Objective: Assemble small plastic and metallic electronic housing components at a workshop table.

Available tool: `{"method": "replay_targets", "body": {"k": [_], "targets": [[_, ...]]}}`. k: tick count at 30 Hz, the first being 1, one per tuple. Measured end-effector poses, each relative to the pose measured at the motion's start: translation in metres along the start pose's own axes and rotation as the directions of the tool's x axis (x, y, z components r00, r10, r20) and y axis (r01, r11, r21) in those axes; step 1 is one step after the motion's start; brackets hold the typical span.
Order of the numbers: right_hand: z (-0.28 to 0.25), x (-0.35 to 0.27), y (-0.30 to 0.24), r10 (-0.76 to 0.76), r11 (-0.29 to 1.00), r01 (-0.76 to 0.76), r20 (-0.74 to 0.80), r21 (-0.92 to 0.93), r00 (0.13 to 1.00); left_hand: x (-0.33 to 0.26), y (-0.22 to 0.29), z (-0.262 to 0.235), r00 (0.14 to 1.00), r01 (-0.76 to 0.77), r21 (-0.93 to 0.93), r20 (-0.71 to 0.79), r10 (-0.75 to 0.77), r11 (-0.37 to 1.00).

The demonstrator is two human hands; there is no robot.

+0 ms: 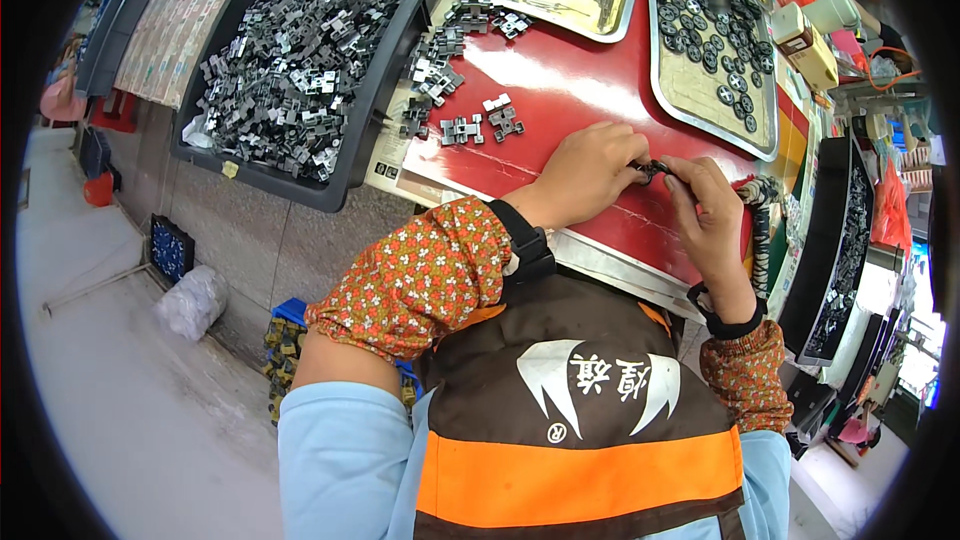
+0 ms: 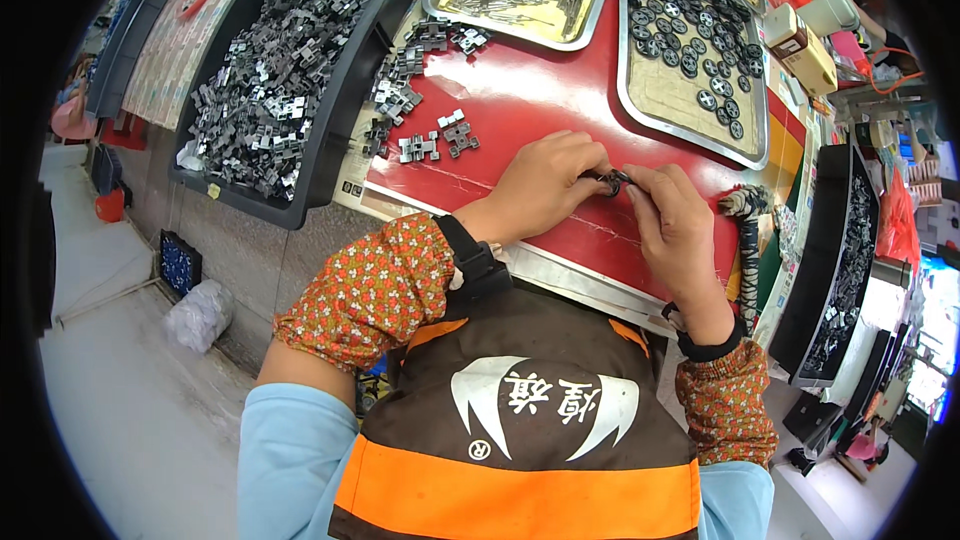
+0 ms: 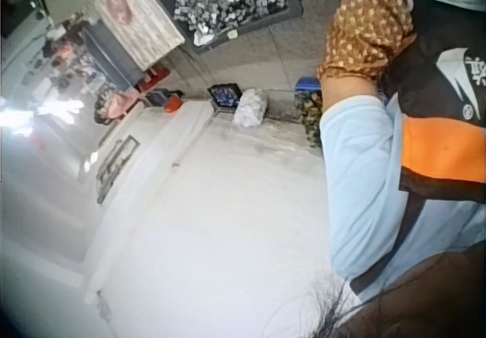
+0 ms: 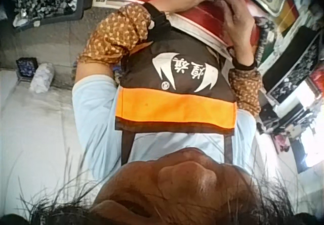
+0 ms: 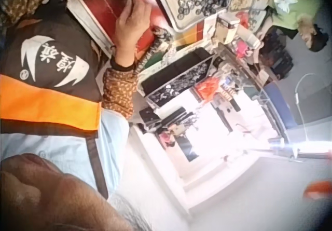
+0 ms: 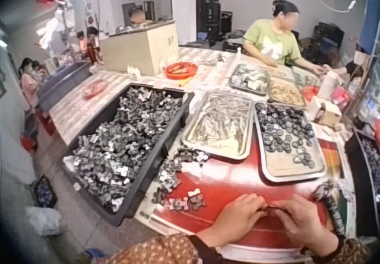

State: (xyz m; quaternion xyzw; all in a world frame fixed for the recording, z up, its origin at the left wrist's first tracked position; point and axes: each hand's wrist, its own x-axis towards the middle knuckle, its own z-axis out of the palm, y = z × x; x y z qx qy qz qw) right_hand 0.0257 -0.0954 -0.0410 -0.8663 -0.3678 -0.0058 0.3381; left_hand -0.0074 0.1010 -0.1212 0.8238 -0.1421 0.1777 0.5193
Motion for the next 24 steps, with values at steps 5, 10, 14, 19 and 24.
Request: {"method": "replay_targets", "body": {"k": [5, 10, 14, 19, 24], "targets": [[0.000, 0.000, -0.005, -0.089, 0.986, 0.087, -0.003, -0.141, 0.996, 0.000, 0.001, -0.001, 1.000, 0.006, -0.001, 0.004, -0.006, 1.000], [0.002, -0.001, -0.005, -0.084, 0.987, 0.081, -0.015, -0.137, 0.996, 0.000, 0.001, -0.001, 1.000, 0.003, -0.003, -0.001, -0.003, 1.000], [0.002, -0.001, -0.005, -0.110, 0.982, 0.106, -0.016, -0.159, 0.994, 0.000, 0.000, -0.001, 1.000, 0.018, 0.000, 0.009, -0.018, 1.000], [0.002, -0.006, -0.003, -0.301, 0.836, 0.303, 0.079, -0.458, 0.950, 0.000, 0.000, -0.001, 1.000, 0.004, -0.014, -0.004, -0.004, 1.000], [0.007, -0.011, -0.008, -0.388, 0.620, 0.412, 0.195, -0.668, 0.901, -0.001, -0.001, 0.000, 1.000, 0.013, -0.013, 0.001, -0.013, 1.000]]}}
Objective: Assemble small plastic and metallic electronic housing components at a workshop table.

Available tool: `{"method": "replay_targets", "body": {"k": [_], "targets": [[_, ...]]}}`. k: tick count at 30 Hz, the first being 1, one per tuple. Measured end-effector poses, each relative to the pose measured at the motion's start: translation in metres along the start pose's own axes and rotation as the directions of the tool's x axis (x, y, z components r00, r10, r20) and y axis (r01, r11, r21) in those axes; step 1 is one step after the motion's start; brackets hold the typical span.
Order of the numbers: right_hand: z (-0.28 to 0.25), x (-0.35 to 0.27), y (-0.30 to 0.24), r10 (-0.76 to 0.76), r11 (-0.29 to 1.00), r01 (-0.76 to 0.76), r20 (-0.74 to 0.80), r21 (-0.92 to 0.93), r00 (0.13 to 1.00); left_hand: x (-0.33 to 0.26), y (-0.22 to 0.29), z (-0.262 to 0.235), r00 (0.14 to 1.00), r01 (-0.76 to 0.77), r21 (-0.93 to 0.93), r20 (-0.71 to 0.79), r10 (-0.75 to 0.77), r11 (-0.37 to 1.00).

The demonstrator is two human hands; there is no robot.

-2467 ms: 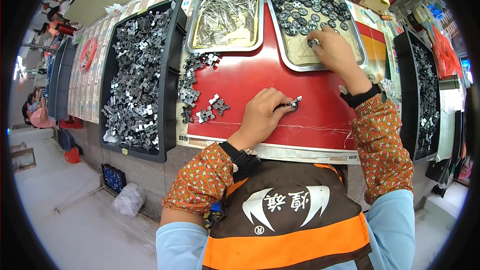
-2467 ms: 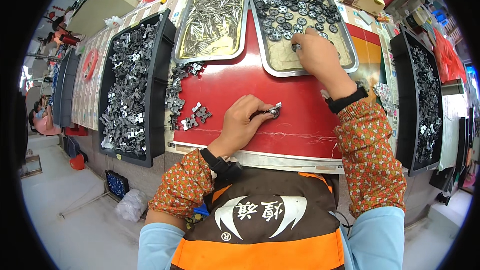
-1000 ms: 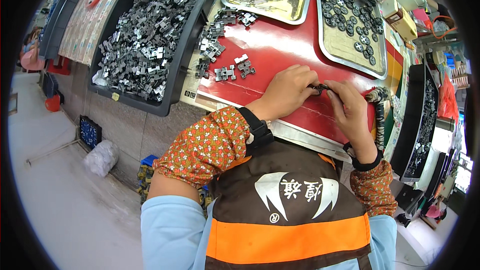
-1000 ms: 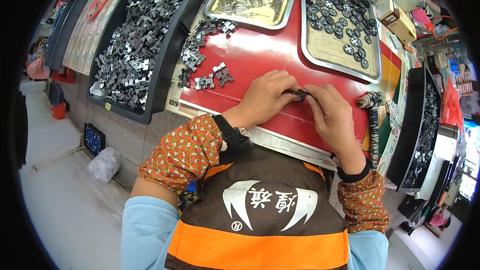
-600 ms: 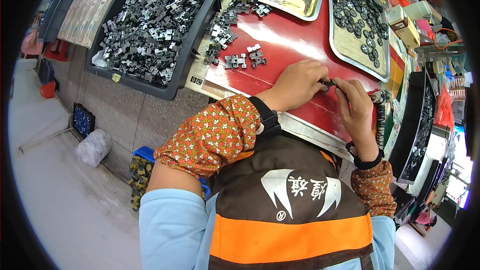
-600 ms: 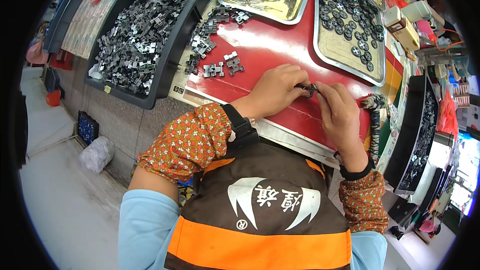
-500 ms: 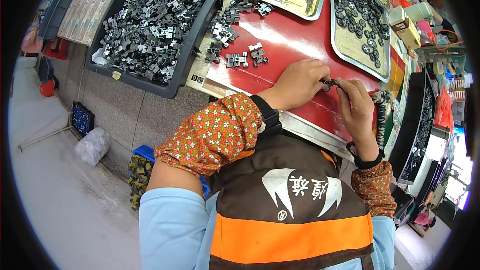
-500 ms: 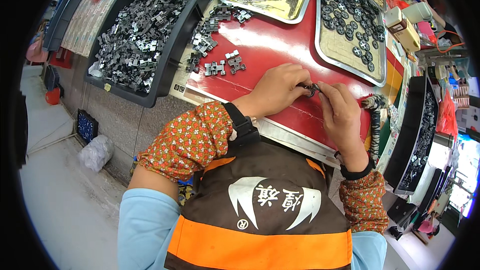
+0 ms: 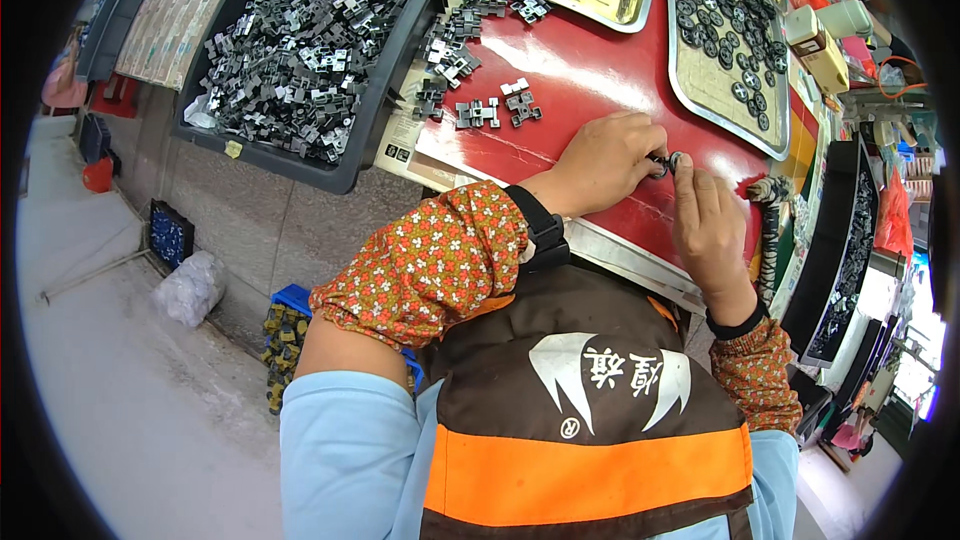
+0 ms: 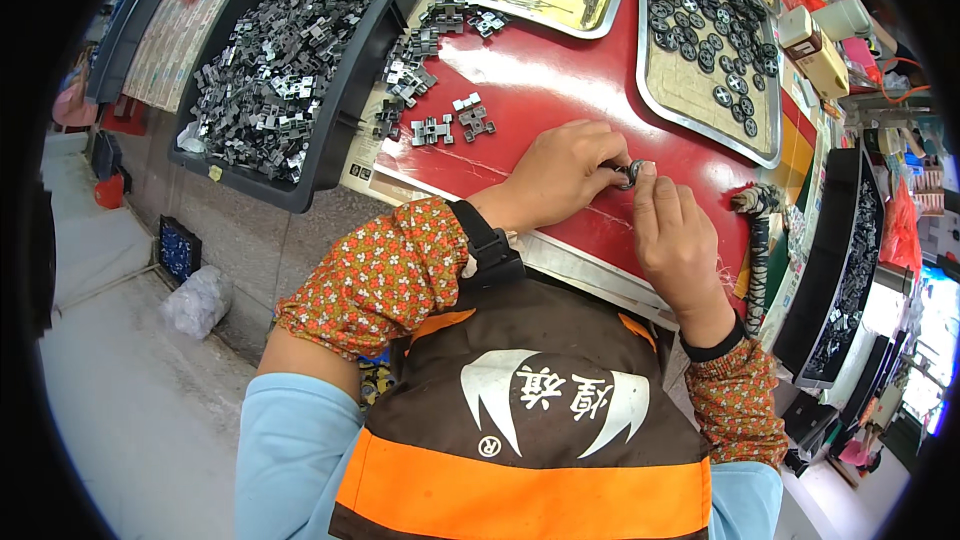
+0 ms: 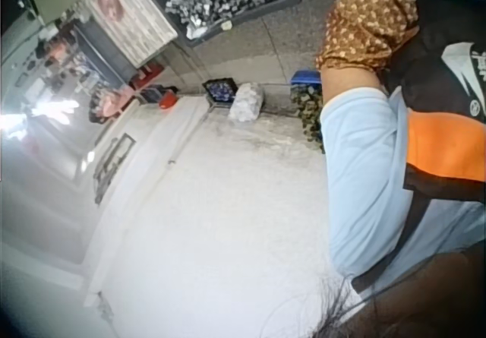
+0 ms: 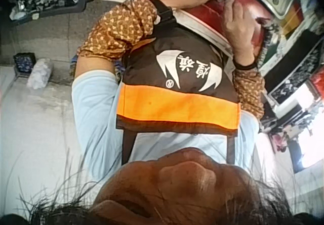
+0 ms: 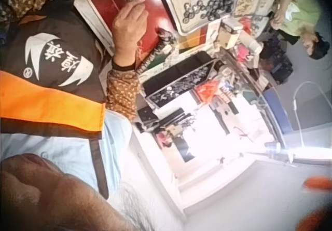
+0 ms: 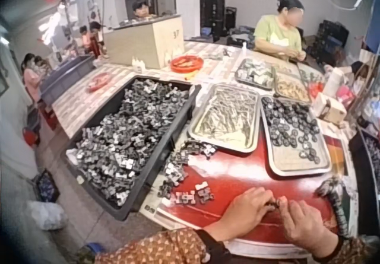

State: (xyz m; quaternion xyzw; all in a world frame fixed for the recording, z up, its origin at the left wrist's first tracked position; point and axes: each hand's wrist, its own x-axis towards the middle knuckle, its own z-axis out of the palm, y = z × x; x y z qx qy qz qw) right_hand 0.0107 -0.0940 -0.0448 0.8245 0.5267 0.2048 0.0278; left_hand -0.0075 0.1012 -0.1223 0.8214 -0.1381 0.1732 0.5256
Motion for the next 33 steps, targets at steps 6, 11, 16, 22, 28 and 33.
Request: {"method": "replay_targets", "body": {"k": [6, 11, 16, 22, 28, 33], "targets": [[-0.008, 0.008, -0.005, -0.070, 0.980, 0.084, 0.078, -0.181, 0.994, 0.001, 0.003, 0.000, 1.000, -0.010, 0.027, -0.003, 0.010, 1.000], [-0.005, 0.014, -0.009, -0.056, 0.962, 0.080, 0.099, -0.260, 0.994, 0.001, 0.003, -0.001, 1.000, -0.001, 0.040, 0.000, 0.001, 0.999], [-0.005, 0.017, -0.015, 0.010, 0.961, 0.014, 0.087, -0.278, 0.996, 0.002, 0.003, 0.000, 1.000, -0.012, 0.039, -0.002, 0.013, 0.999], [-0.005, 0.021, -0.024, 0.095, 0.942, -0.050, 0.120, -0.333, 0.988, 0.001, 0.004, 0.000, 1.000, -0.001, 0.054, -0.001, 0.001, 0.999], [0.004, 0.014, -0.026, 0.192, 0.955, -0.169, 0.073, -0.243, 0.979, 0.002, 0.003, 0.001, 1.000, -0.009, 0.056, -0.002, 0.009, 0.998], [-0.008, 0.015, -0.015, 0.316, 0.932, -0.320, 0.054, 0.172, 0.947, -0.001, 0.002, -0.001, 1.000, -0.010, 0.042, -0.006, 0.010, 0.999]]}}
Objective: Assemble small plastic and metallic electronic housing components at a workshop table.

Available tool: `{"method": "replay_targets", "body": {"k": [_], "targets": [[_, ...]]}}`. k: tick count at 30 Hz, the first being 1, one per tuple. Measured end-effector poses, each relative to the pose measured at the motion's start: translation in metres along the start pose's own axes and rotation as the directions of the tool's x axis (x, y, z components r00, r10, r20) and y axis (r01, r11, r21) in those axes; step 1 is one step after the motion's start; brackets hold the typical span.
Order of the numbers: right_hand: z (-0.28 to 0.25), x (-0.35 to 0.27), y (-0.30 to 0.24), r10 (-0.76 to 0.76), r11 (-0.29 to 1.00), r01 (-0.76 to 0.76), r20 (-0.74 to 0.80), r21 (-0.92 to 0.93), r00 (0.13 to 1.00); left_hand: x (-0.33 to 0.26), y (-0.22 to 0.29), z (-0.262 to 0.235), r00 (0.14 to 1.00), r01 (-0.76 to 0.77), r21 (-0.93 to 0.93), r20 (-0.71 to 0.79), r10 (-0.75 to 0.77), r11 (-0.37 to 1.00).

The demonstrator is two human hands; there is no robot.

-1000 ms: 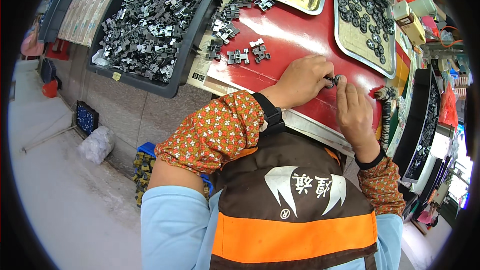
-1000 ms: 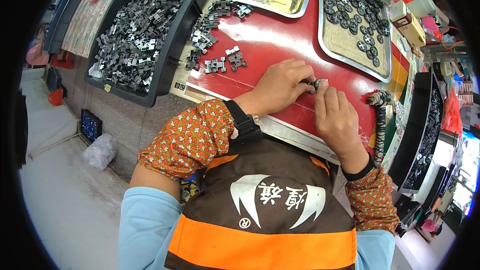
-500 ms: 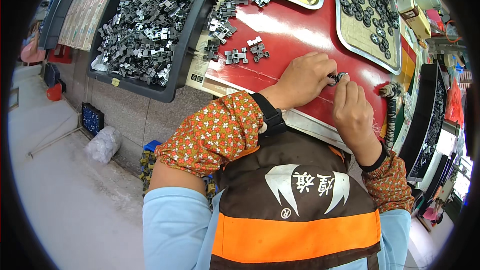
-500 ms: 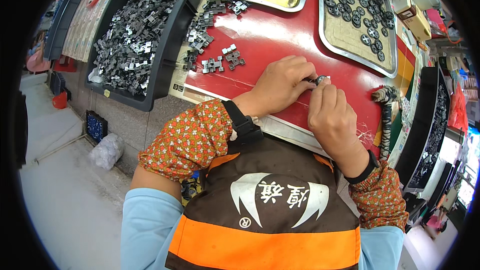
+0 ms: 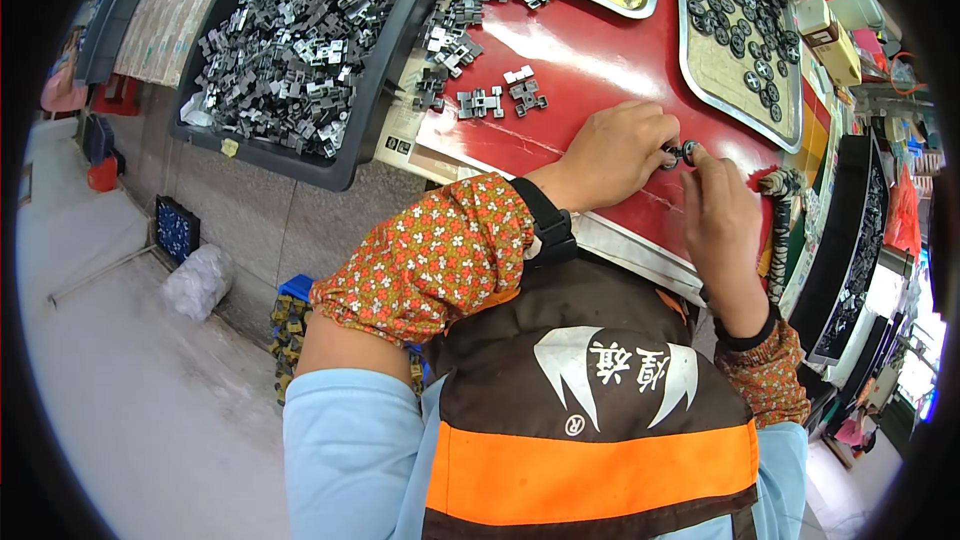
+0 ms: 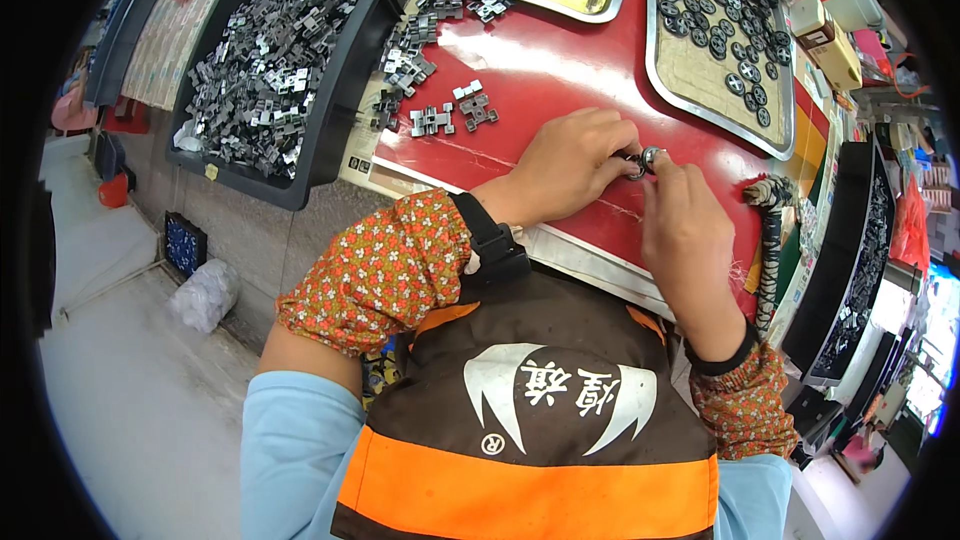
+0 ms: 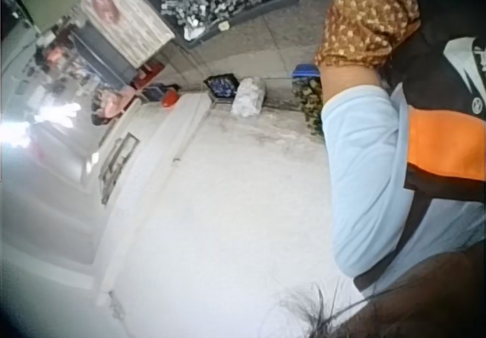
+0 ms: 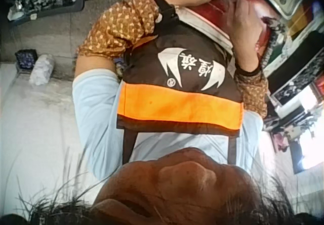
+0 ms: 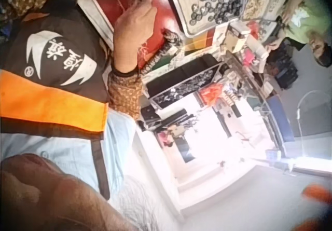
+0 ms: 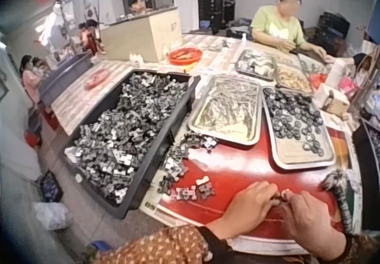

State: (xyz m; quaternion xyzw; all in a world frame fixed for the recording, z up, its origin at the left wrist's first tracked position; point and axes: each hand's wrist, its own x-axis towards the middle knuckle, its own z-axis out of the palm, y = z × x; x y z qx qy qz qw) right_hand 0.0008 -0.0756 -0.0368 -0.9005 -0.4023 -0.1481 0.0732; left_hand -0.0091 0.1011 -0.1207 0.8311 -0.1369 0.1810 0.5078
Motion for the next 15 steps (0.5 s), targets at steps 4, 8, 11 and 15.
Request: {"method": "replay_targets", "body": {"k": [4, 8, 11, 15], "targets": [[-0.011, 0.007, 0.018, 0.102, 0.945, -0.129, 0.103, 0.301, 0.989, 0.000, -0.001, 0.000, 1.000, -0.004, -0.021, 0.010, 0.005, 1.000], [-0.028, 0.024, 0.019, 0.141, 0.885, -0.250, 0.285, 0.392, 0.948, 0.000, 0.000, 0.000, 1.000, -0.010, -0.031, -0.008, 0.010, 0.999], [-0.025, 0.029, 0.024, 0.017, 0.878, -0.139, 0.259, 0.459, 0.966, 0.000, 0.001, 0.000, 1.000, 0.010, -0.051, 0.004, -0.009, 0.999], [-0.018, 0.030, 0.034, -0.002, 0.850, -0.158, 0.303, 0.502, 0.953, -0.001, 0.002, 0.001, 1.000, 0.010, -0.040, 0.002, -0.010, 0.999]]}}
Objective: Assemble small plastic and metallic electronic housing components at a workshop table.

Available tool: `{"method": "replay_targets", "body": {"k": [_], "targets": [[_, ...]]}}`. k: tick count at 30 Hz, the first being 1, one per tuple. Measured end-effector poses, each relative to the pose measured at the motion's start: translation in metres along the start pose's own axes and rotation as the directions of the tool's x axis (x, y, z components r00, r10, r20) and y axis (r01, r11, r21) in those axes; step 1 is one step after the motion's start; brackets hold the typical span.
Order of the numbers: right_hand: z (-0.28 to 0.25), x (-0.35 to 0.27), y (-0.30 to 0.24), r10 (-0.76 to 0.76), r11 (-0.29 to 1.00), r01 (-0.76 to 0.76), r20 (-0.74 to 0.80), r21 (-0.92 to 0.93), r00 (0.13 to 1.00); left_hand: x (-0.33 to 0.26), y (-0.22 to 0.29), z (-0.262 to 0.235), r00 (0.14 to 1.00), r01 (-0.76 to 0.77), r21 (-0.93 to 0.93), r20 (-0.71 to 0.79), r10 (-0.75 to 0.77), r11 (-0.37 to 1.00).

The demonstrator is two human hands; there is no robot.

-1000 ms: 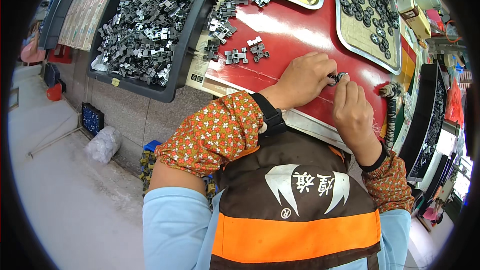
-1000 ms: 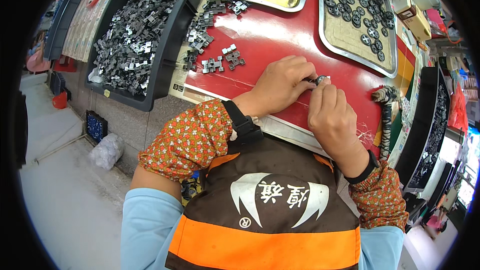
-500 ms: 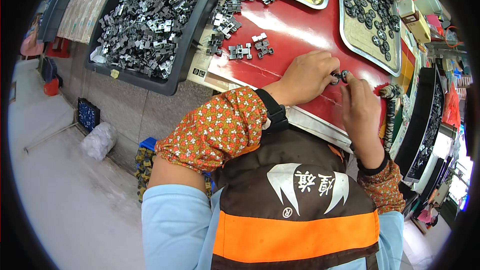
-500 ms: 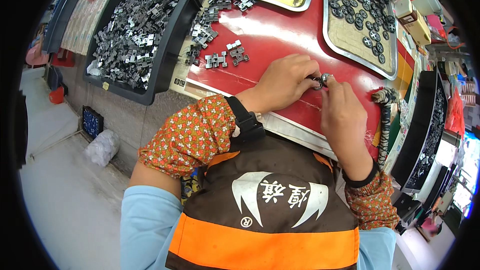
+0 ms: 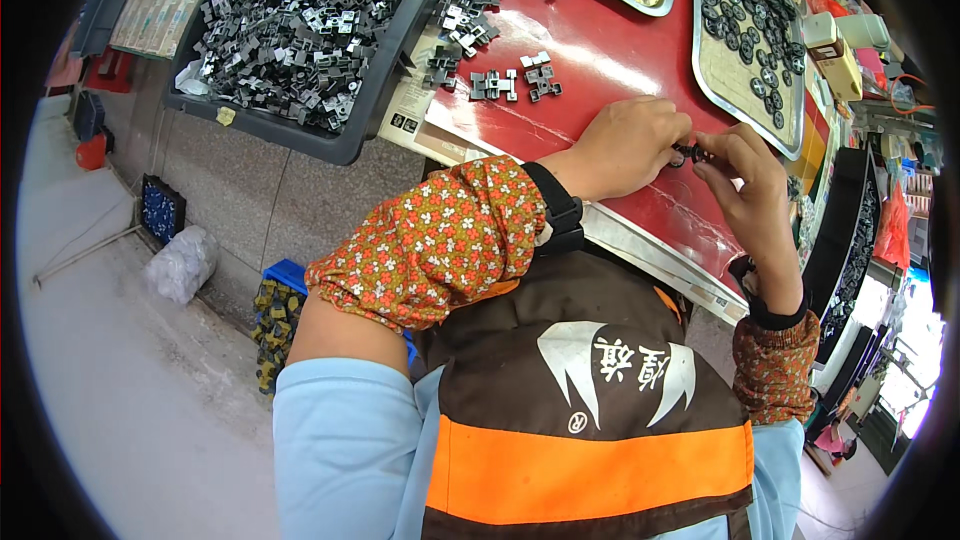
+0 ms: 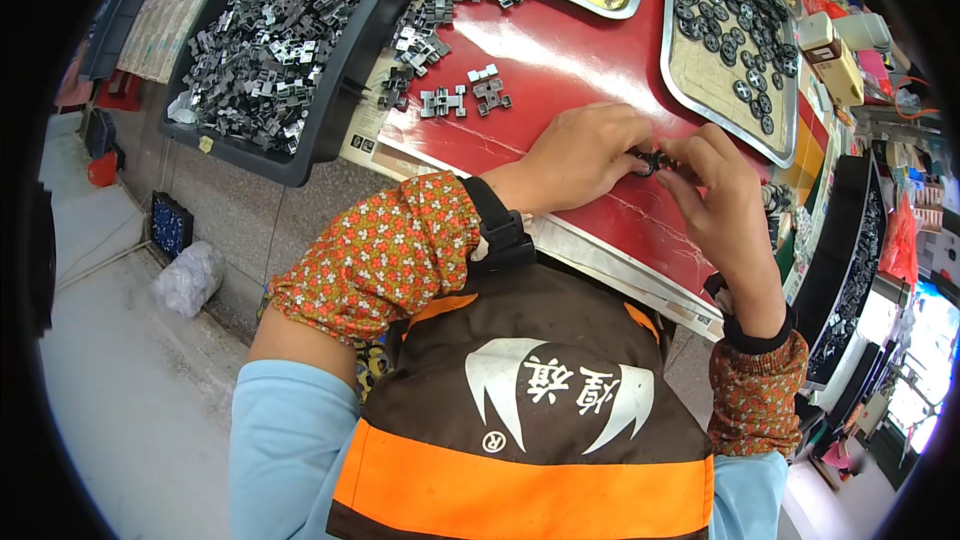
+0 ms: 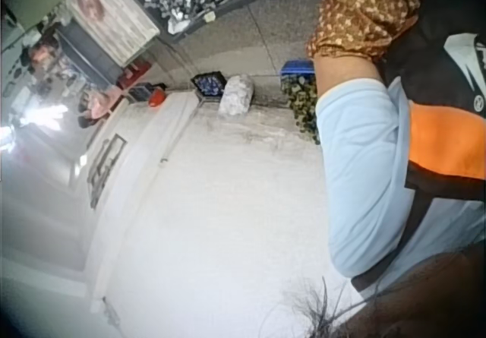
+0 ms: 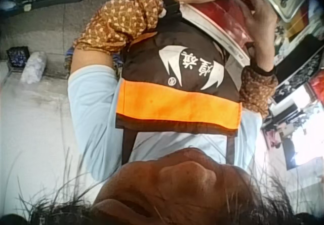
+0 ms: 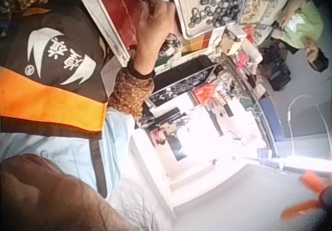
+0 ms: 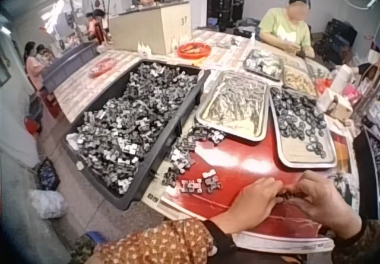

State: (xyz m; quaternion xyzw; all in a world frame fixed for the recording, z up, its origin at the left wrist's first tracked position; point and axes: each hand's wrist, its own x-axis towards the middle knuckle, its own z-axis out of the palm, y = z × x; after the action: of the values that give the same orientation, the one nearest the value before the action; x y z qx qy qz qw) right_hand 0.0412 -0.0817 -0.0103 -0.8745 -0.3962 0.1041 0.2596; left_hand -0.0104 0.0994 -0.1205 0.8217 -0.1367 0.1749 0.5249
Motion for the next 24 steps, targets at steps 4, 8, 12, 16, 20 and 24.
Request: {"method": "replay_targets", "body": {"k": [4, 8, 12, 16, 20, 24], "targets": [[0.003, 0.000, -0.002, 0.028, 0.999, -0.029, -0.029, -0.026, 0.999, 0.000, 0.000, 0.001, 1.000, 0.002, 0.006, 0.006, -0.002, 1.000], [0.018, -0.006, -0.005, 0.079, 0.996, -0.084, -0.109, -0.037, 0.991, 0.000, -0.001, -0.001, 1.000, -0.015, 0.030, 0.005, 0.014, 0.999], [0.025, -0.011, 0.000, 0.069, 0.996, -0.079, -0.216, -0.038, 0.974, 0.002, -0.002, -0.001, 1.000, -0.018, 0.021, 0.012, 0.018, 1.000], [0.017, -0.021, -0.008, 0.252, 0.963, -0.217, -0.241, 0.162, 0.937, 0.004, -0.002, 0.000, 1.000, -0.005, 0.055, 0.030, 0.004, 0.998], [-0.018, -0.064, 0.041, 0.427, 0.904, -0.397, -0.360, 0.157, 0.830, 0.006, 0.001, -0.001, 1.000, -0.002, 0.028, 0.028, 0.001, 1.000], [-0.037, -0.123, 0.091, 0.281, 0.756, -0.490, -0.460, -0.434, 0.842, 0.009, 0.008, -0.004, 0.996, 0.062, 0.041, 0.063, -0.065, 0.997]]}}
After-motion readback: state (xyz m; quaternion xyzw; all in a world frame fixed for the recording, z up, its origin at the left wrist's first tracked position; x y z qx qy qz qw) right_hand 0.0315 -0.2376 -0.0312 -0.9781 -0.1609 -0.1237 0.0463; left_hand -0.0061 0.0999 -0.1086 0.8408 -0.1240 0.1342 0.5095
